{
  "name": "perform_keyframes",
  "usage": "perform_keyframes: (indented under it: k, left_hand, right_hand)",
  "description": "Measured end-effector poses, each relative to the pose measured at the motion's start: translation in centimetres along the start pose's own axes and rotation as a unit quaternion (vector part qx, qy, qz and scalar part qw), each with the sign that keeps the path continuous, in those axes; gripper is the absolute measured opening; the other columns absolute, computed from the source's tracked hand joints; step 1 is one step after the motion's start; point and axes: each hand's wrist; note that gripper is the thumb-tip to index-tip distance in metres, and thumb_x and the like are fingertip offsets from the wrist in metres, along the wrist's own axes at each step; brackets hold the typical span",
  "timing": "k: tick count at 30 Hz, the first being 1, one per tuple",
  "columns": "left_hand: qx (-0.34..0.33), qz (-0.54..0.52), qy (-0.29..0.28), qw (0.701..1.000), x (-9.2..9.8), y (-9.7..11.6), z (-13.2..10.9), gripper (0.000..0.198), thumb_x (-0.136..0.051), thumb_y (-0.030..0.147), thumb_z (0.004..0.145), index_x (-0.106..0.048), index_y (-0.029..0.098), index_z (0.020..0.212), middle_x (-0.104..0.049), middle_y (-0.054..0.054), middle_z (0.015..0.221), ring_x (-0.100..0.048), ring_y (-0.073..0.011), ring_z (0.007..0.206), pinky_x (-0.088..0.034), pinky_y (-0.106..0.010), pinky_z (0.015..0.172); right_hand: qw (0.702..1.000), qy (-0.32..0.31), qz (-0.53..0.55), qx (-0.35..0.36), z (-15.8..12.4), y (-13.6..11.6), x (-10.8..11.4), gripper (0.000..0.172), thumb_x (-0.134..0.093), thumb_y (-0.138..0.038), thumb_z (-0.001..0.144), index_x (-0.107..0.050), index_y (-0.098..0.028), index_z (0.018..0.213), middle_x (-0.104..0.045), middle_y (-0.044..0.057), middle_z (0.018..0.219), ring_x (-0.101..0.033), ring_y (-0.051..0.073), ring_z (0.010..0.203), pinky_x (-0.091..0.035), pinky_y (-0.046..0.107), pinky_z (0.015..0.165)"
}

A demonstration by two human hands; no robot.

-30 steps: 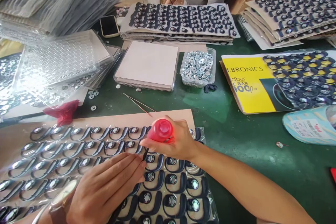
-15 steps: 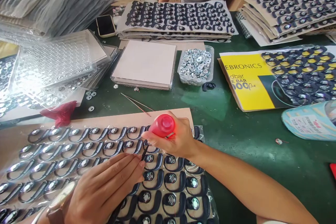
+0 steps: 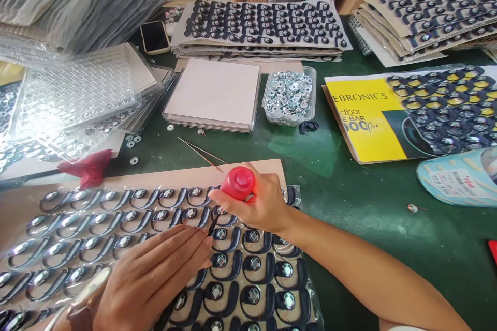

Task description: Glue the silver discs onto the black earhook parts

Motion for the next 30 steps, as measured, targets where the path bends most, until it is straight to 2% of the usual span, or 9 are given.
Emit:
perform_keyframes:
  k: [4, 12, 19, 22, 24, 27, 30]
  left_hand:
    - [0.021, -0.012, -0.002, 1.000, 0.4, -0.2, 0.4, 0.027, -0.047, 0.014, 0.094, -0.066, 0.007, 0.112, -0.071, -0.011, 0.109, -0.066, -0.0236, 0.105, -0.057, -0.039, 0.095]
    - [0.027, -0.044, 0.007, 0.999, 1.3, -0.8, 1.9, 0.023, -0.049, 0.011, 0.093, -0.068, 0.006, 0.104, -0.073, -0.009, 0.099, -0.069, -0.0206, 0.093, -0.059, -0.036, 0.085]
    - [0.055, -0.076, 0.006, 0.996, 0.9, -1.2, 0.8, 0.028, -0.047, 0.009, 0.091, -0.065, 0.008, 0.112, -0.072, -0.010, 0.106, -0.066, -0.0213, 0.104, -0.056, -0.036, 0.089]
    - [0.090, -0.113, -0.001, 0.989, 1.1, -1.6, 1.1, 0.030, -0.051, 0.003, 0.085, -0.064, 0.009, 0.112, -0.071, -0.009, 0.107, -0.066, -0.0194, 0.101, -0.056, -0.034, 0.089]
    - [0.122, -0.135, 0.018, 0.983, 1.2, -1.9, 1.5, 0.028, -0.055, 0.001, 0.083, -0.065, 0.011, 0.108, -0.072, -0.007, 0.102, -0.067, -0.0162, 0.095, -0.055, -0.030, 0.087]
    - [0.166, -0.155, 0.052, 0.972, 1.2, -2.2, 1.8, 0.021, -0.060, 0.003, 0.084, -0.067, 0.013, 0.100, -0.073, -0.004, 0.095, -0.068, -0.0127, 0.088, -0.055, -0.025, 0.083]
    - [0.190, -0.163, 0.049, 0.967, 1.2, -2.4, 1.7, 0.018, -0.059, 0.006, 0.086, -0.067, 0.015, 0.099, -0.072, -0.003, 0.094, -0.068, -0.0126, 0.086, -0.056, -0.025, 0.082]
  right_hand:
    - [1.000, -0.004, -0.028, -0.001, 0.1, -0.4, 0.3, 0.024, -0.067, -0.040, 0.084, -0.065, -0.019, 0.073, -0.066, 0.000, 0.063, -0.060, 0.013, 0.054, -0.050, 0.025, 0.057]
    - [1.000, 0.002, -0.011, -0.026, -0.2, -0.7, 0.4, 0.027, -0.068, -0.041, 0.082, -0.065, -0.018, 0.068, -0.065, 0.001, 0.058, -0.059, 0.013, 0.051, -0.048, 0.025, 0.053]
    - [1.000, -0.009, 0.003, -0.008, -0.3, -0.3, 0.3, 0.023, -0.068, -0.038, 0.082, -0.065, -0.018, 0.072, -0.067, 0.001, 0.062, -0.059, 0.013, 0.051, -0.049, 0.025, 0.054]
    - [1.000, -0.014, 0.015, -0.002, -0.4, -0.3, 0.3, 0.020, -0.069, -0.036, 0.082, -0.065, -0.018, 0.075, -0.067, 0.000, 0.063, -0.060, 0.012, 0.052, -0.050, 0.024, 0.056]
    - [0.999, -0.020, 0.022, 0.011, -0.5, -0.2, 0.2, 0.020, -0.070, -0.037, 0.083, -0.065, -0.018, 0.076, -0.068, 0.000, 0.067, -0.061, 0.012, 0.054, -0.050, 0.023, 0.057]
    - [0.999, -0.026, 0.026, 0.034, -0.6, 0.1, 0.0, 0.022, -0.071, -0.040, 0.082, -0.065, -0.019, 0.078, -0.069, 0.000, 0.073, -0.061, 0.011, 0.056, -0.050, 0.022, 0.058]
    - [0.998, -0.041, 0.043, 0.027, -0.7, 0.2, 0.0, 0.026, -0.075, -0.043, 0.079, -0.064, -0.019, 0.083, -0.067, -0.002, 0.068, -0.060, 0.011, 0.054, -0.049, 0.022, 0.058]
Point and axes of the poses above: each hand's wrist, its own z-axis towards the middle knuckle, its own x-axis out of the back of the hand, y = z × x
